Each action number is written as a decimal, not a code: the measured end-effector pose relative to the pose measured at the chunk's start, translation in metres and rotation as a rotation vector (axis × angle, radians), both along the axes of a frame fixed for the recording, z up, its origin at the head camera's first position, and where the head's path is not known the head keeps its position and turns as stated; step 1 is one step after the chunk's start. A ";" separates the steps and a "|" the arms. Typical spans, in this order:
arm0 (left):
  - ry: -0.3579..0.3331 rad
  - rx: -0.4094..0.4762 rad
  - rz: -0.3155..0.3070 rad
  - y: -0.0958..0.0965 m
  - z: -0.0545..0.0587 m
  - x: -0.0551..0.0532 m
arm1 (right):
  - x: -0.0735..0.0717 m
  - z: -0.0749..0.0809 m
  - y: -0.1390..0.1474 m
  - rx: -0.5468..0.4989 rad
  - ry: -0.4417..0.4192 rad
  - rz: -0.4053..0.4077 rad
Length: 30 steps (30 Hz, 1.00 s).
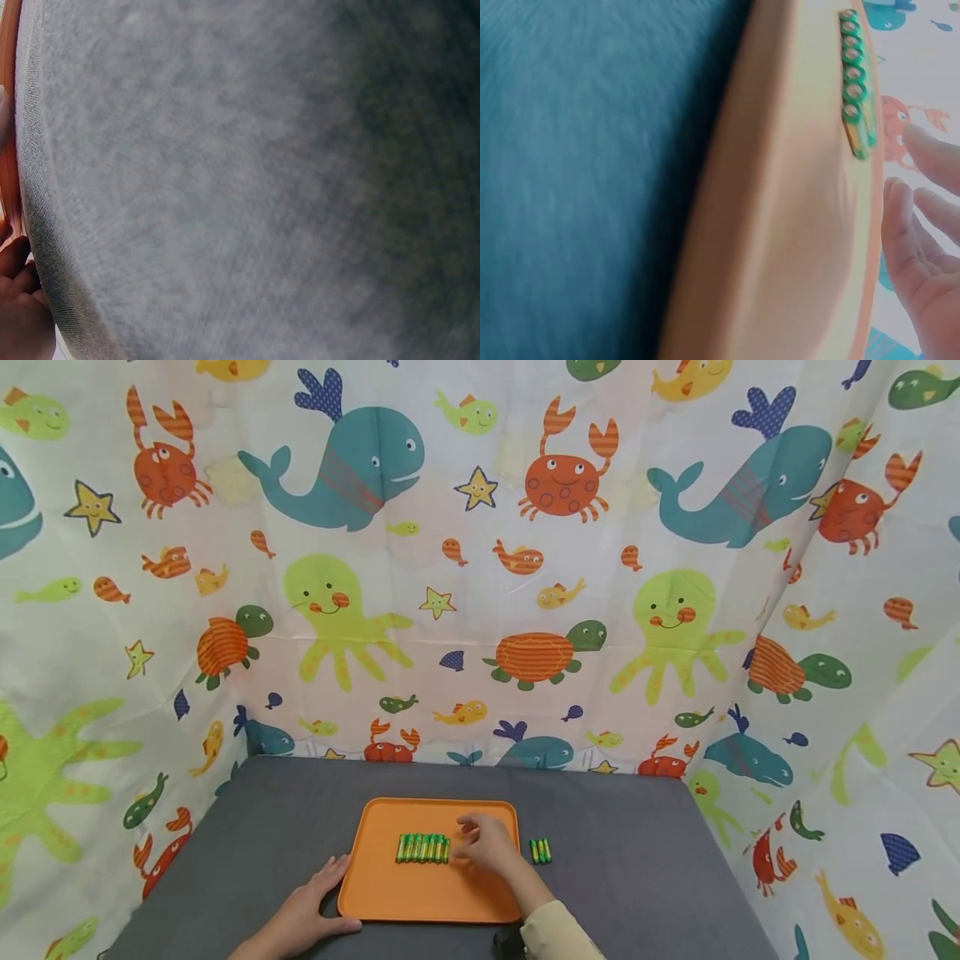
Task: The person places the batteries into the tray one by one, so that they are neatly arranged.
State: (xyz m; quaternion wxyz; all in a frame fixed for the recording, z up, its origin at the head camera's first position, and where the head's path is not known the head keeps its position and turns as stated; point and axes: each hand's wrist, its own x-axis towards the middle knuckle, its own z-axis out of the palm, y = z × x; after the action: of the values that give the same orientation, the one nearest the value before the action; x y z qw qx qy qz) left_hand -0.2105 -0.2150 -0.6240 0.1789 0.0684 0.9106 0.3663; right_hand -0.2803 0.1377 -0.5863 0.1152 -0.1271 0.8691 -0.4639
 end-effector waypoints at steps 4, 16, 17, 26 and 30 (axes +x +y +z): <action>0.005 -0.017 0.006 0.001 0.000 0.000 | 0.000 0.007 0.013 0.011 0.036 -0.020; 0.012 -0.013 0.003 0.001 0.003 0.002 | 0.005 0.014 0.043 0.064 0.122 -0.117; 0.010 -0.012 0.003 0.001 0.003 0.002 | 0.005 0.015 0.046 0.064 0.129 -0.123; -0.007 0.000 -0.002 0.001 0.003 0.001 | 0.013 0.021 0.085 0.069 0.084 -0.148; -0.003 0.003 -0.004 0.000 0.002 0.001 | 0.015 0.018 0.102 0.110 0.061 -0.165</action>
State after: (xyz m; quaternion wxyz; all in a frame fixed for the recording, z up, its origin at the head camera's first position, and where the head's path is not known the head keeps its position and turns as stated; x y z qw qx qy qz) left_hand -0.2099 -0.2148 -0.6215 0.1809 0.0701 0.9096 0.3675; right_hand -0.2654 0.2395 -0.5678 0.0569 -0.0629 0.9038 -0.4195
